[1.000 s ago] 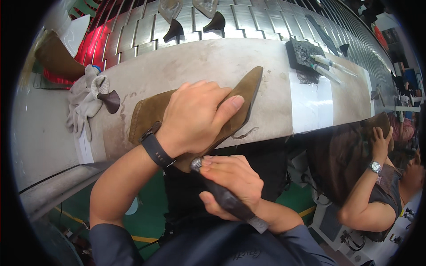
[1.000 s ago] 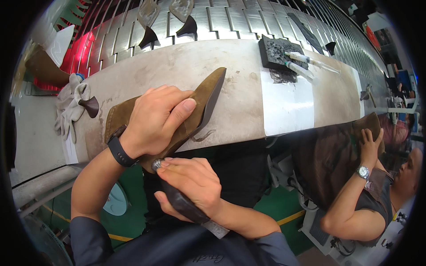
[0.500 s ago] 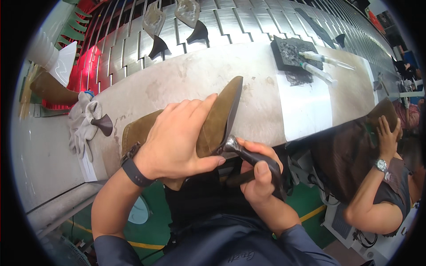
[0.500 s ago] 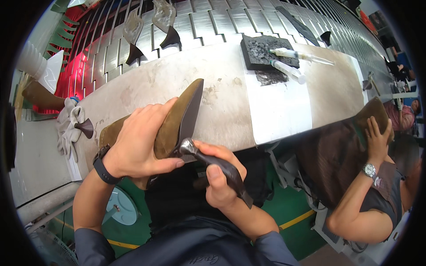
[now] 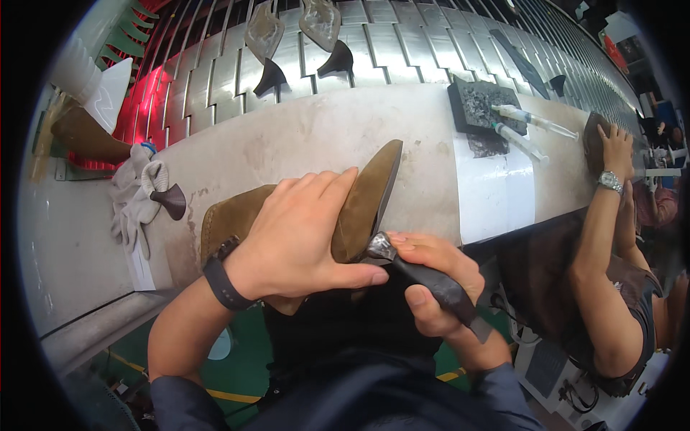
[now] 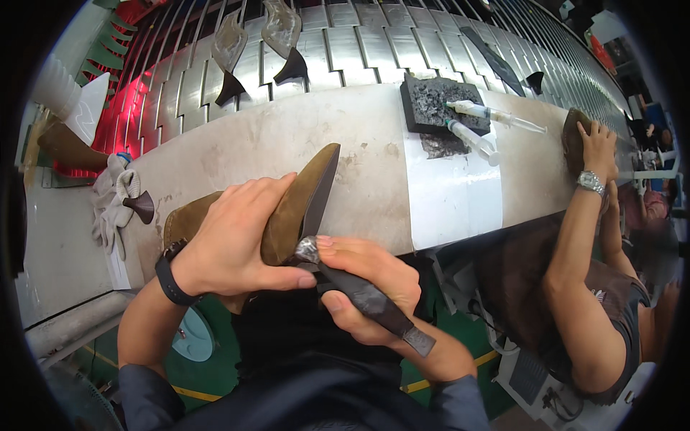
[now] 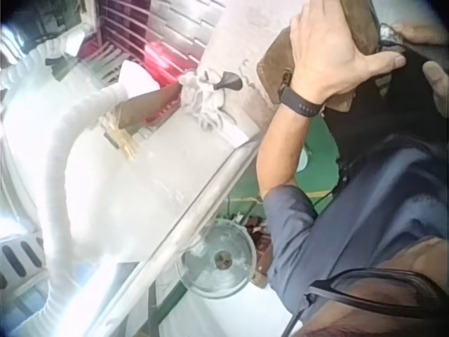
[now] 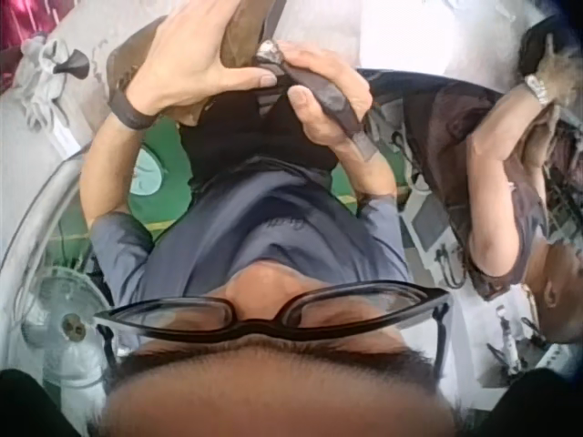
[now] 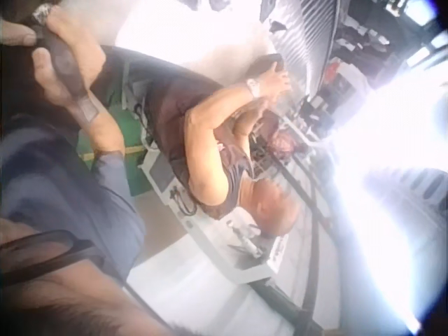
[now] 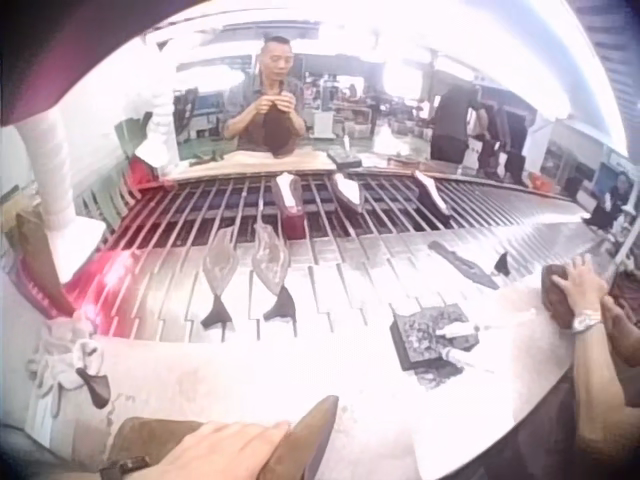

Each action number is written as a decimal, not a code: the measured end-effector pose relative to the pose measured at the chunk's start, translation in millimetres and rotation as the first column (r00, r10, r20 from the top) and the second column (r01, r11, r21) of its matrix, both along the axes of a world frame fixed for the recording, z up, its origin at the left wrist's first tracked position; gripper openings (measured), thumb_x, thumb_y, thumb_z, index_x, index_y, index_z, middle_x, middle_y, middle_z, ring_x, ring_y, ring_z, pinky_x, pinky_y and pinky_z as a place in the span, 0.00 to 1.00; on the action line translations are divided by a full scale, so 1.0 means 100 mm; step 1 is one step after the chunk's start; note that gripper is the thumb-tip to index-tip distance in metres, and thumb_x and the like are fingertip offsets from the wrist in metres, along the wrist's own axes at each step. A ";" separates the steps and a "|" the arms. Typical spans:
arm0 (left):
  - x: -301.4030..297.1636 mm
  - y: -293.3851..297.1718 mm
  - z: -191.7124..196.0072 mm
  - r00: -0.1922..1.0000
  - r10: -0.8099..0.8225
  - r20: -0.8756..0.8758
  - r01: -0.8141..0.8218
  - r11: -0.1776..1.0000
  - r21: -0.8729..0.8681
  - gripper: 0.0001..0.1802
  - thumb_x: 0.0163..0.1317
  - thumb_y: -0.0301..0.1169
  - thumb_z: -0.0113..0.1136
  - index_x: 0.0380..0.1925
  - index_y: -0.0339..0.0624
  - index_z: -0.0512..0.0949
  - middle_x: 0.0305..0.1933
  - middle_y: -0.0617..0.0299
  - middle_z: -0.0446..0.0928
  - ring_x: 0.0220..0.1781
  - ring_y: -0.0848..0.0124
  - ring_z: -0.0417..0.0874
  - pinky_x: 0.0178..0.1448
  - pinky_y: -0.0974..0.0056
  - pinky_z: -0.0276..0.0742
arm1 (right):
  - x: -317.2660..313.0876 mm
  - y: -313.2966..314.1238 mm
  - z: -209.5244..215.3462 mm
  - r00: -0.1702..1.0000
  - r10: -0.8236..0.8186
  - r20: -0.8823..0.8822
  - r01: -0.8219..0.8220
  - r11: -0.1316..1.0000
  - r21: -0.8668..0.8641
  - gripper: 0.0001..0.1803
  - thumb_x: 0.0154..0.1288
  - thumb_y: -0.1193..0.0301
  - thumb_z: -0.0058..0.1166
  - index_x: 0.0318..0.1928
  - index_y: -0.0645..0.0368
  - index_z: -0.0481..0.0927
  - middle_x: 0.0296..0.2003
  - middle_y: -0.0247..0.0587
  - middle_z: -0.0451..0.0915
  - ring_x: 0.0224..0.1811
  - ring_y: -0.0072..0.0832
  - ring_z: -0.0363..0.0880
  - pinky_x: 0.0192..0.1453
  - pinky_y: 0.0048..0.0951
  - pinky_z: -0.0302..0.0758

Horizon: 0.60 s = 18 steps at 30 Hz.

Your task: The person takes shoe components from a conveyor belt, aligns an upper with a sole, and uses a hammer to tap the edges into place. They repeat this process for a second shoe, carefully positioning the heel and side panels before securing them with the hammer.

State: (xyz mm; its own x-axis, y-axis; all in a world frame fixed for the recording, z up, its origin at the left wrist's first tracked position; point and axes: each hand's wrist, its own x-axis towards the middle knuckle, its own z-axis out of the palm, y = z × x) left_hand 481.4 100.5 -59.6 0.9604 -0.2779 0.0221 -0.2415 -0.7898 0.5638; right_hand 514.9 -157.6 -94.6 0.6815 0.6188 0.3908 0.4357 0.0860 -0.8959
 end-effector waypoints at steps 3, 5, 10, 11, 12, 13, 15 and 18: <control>0.01 -0.13 0.03 0.996 0.079 -0.047 -0.078 0.997 0.026 0.62 0.46 0.51 0.86 0.76 0.29 0.67 0.62 0.45 0.79 0.64 0.46 0.80 0.70 0.49 0.73 | -0.13 0.06 -0.16 0.977 -0.176 -0.123 0.196 0.964 0.178 0.22 0.69 0.71 0.70 0.58 0.73 0.84 0.55 0.64 0.88 0.60 0.54 0.90 0.67 0.45 0.86; 0.03 -0.15 0.05 0.995 0.088 -0.047 -0.086 0.996 0.030 0.59 0.47 0.49 0.86 0.75 0.30 0.69 0.62 0.47 0.80 0.64 0.47 0.80 0.69 0.49 0.73 | -0.11 0.08 -0.14 0.985 -0.159 -0.069 0.172 0.954 0.245 0.22 0.71 0.70 0.70 0.57 0.75 0.84 0.54 0.66 0.88 0.59 0.56 0.90 0.67 0.45 0.86; 0.03 -0.15 0.03 0.993 0.102 -0.056 -0.102 0.995 0.005 0.55 0.50 0.46 0.85 0.73 0.29 0.70 0.62 0.47 0.80 0.64 0.49 0.81 0.68 0.50 0.74 | 0.37 -0.02 0.39 0.998 0.020 -0.057 -0.027 0.991 -0.134 0.21 0.62 0.76 0.75 0.56 0.67 0.88 0.51 0.54 0.92 0.51 0.41 0.94 0.57 0.34 0.89; 0.03 -0.14 0.03 0.993 0.103 -0.049 -0.103 0.995 -0.003 0.53 0.52 0.45 0.84 0.72 0.27 0.71 0.61 0.47 0.80 0.64 0.51 0.81 0.69 0.51 0.74 | 0.38 -0.01 0.41 0.998 0.017 -0.058 -0.025 0.990 -0.136 0.21 0.62 0.76 0.75 0.56 0.67 0.88 0.51 0.54 0.92 0.51 0.41 0.94 0.57 0.34 0.89; 0.03 -0.14 0.03 0.994 0.103 -0.043 -0.104 0.995 -0.007 0.53 0.52 0.45 0.84 0.72 0.27 0.71 0.61 0.47 0.80 0.64 0.51 0.81 0.69 0.51 0.74 | 0.43 -0.02 0.43 0.998 0.018 -0.059 -0.027 0.987 -0.161 0.21 0.62 0.76 0.75 0.55 0.67 0.88 0.51 0.54 0.92 0.51 0.41 0.94 0.57 0.34 0.89; 0.03 -0.15 0.02 0.994 0.098 -0.055 -0.098 0.995 0.001 0.55 0.50 0.45 0.84 0.73 0.28 0.70 0.62 0.47 0.79 0.65 0.50 0.80 0.68 0.50 0.74 | 0.46 -0.02 0.45 0.998 0.019 -0.060 -0.030 0.982 -0.187 0.20 0.63 0.76 0.74 0.55 0.67 0.88 0.51 0.54 0.92 0.51 0.41 0.95 0.57 0.35 0.89; 0.04 -0.15 0.02 0.994 0.094 -0.063 -0.094 0.996 0.006 0.57 0.48 0.45 0.85 0.74 0.30 0.69 0.64 0.47 0.79 0.65 0.48 0.80 0.68 0.50 0.73 | 0.51 -0.01 0.46 0.996 0.008 -0.086 -0.024 0.982 -0.188 0.19 0.64 0.76 0.74 0.55 0.67 0.88 0.50 0.54 0.92 0.50 0.40 0.94 0.56 0.34 0.88; 0.06 -0.15 0.07 0.993 0.080 -0.087 -0.079 0.997 0.007 0.57 0.48 0.45 0.85 0.74 0.28 0.69 0.64 0.46 0.79 0.65 0.48 0.80 0.68 0.50 0.73 | 0.66 -0.01 0.47 0.992 -0.030 -0.125 0.002 0.976 -0.219 0.17 0.66 0.75 0.72 0.54 0.66 0.89 0.48 0.51 0.92 0.47 0.35 0.94 0.53 0.31 0.87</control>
State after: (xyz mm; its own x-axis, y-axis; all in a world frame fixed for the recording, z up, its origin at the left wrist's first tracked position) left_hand 487.2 85.8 -52.7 0.9776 -0.2005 -0.0633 -0.1280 -0.8063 0.5775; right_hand 581.3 -158.3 -47.1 0.7270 0.6683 0.1577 0.3174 -0.1235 -0.9402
